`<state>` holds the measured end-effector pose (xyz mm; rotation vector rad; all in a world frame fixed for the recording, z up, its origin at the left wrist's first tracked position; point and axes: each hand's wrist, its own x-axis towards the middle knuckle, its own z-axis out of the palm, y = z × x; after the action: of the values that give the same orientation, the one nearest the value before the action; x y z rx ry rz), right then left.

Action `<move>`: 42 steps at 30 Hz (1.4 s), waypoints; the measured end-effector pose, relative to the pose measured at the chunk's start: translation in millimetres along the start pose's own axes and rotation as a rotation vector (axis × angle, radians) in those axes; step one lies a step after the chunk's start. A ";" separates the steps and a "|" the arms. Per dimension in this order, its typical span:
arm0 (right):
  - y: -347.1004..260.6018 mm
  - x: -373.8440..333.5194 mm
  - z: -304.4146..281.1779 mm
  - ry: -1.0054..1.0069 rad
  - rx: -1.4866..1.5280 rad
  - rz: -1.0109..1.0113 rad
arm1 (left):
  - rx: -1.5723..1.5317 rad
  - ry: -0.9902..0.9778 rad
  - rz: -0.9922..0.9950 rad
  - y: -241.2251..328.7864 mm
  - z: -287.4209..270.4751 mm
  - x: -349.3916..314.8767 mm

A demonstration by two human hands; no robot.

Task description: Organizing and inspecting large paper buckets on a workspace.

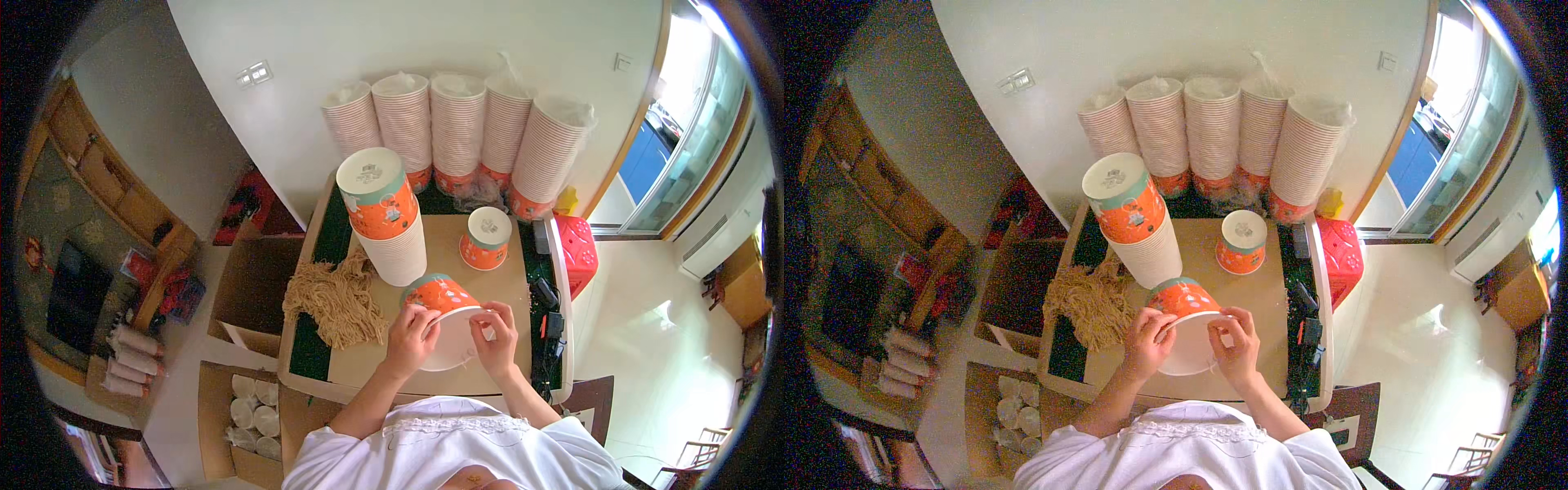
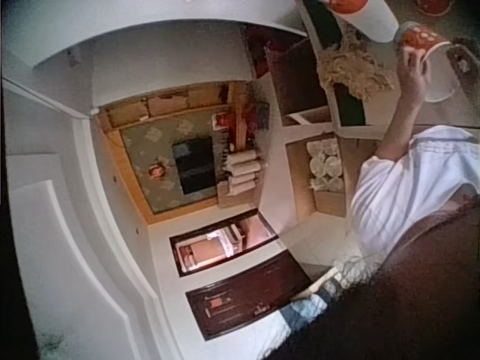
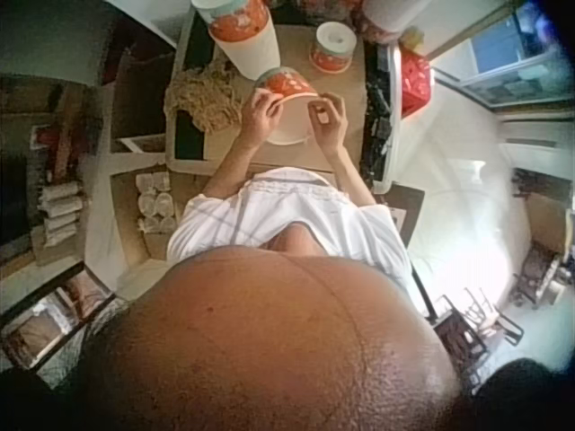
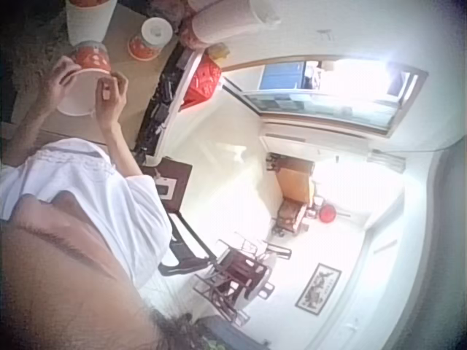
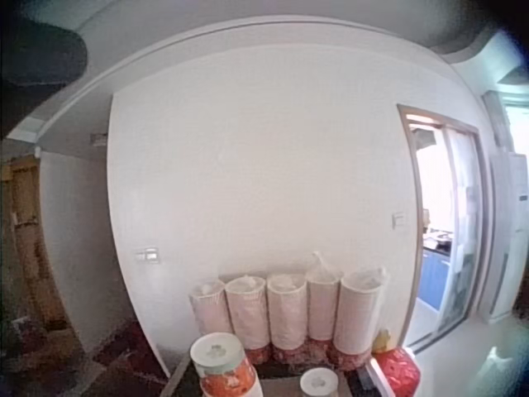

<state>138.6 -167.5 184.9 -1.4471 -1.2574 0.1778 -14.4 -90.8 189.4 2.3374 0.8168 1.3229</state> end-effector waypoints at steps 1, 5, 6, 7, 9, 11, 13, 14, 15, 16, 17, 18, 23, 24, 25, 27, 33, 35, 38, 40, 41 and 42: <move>1.5 -0.6 0.2 -0.001 0.001 0.004 | 0.017 -0.011 -0.014 2.4 -1.1 1.6; 2.9 -0.9 0.8 0.003 0.004 0.009 | -0.103 0.008 -0.220 4.5 1.7 -2.7; 2.4 -1.2 0.9 0.002 0.005 0.009 | -0.102 0.009 -0.221 1.4 2.0 -3.2; 1.8 -1.3 0.6 0.000 0.008 0.015 | -0.051 0.023 -0.100 -2.8 2.4 -2.6; 2.5 -2.2 0.3 -0.002 0.011 0.020 | -0.001 0.038 0.019 -4.0 2.4 -1.8; 6.2 -3.2 0.1 0.004 -0.017 -0.015 | 0.051 0.027 0.038 1.9 0.7 1.3; 4.5 -2.6 0.6 0.010 -0.012 -0.015 | 0.040 0.016 0.023 0.8 2.0 -1.0; 3.6 -2.5 0.9 0.016 -0.005 -0.016 | 0.029 0.006 0.008 0.1 2.4 -2.2; 3.3 -2.4 1.0 0.015 -0.005 -0.016 | 0.030 0.006 0.007 -0.5 2.7 -2.9; 3.2 -2.4 0.8 0.015 -0.001 -0.016 | 0.026 0.015 0.004 -1.1 3.3 -3.4; 3.2 -2.4 0.7 0.014 0.004 -0.016 | 0.022 0.025 0.000 -1.4 3.6 -3.6; 3.5 -2.8 0.8 0.014 0.003 -0.016 | 0.022 0.025 0.000 -1.2 3.5 -3.6; 2.0 -3.2 0.1 0.022 0.014 -0.022 | 0.021 0.048 0.006 -0.4 2.9 -2.1; 2.2 -3.2 0.1 0.022 0.014 -0.022 | 0.021 0.048 0.006 -0.2 2.6 -2.7; 2.6 -2.8 -0.2 0.025 0.013 -0.029 | 0.015 0.030 -0.011 0.4 2.4 -3.3; 2.2 -2.2 -1.0 0.030 0.013 -0.037 | 0.010 0.013 -0.026 2.6 1.5 -2.6; 2.4 -1.5 -2.8 0.032 0.016 -0.038 | -0.043 0.012 -0.075 4.0 3.0 -0.1; 2.3 -1.1 -3.1 0.032 0.022 -0.046 | -0.019 -0.004 -0.029 1.8 2.9 -0.4; 1.9 -1.3 -4.2 0.026 0.018 -0.035 | -0.014 0.015 -0.020 -4.4 6.6 -3.4; 1.1 -1.5 -5.0 0.021 0.014 -0.034 | -0.008 0.025 -0.009 -2.4 6.5 -1.9; 0.7 -1.7 -5.4 0.016 0.009 -0.031 | -0.003 0.035 0.001 -0.5 5.8 -0.5; -0.2 -2.0 -5.6 0.017 0.009 -0.031 | -0.003 0.035 0.002 1.8 4.4 0.9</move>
<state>141.7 -172.5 185.9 -1.4177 -1.2633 0.1499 -9.6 -91.6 188.7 2.3192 0.8224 1.3680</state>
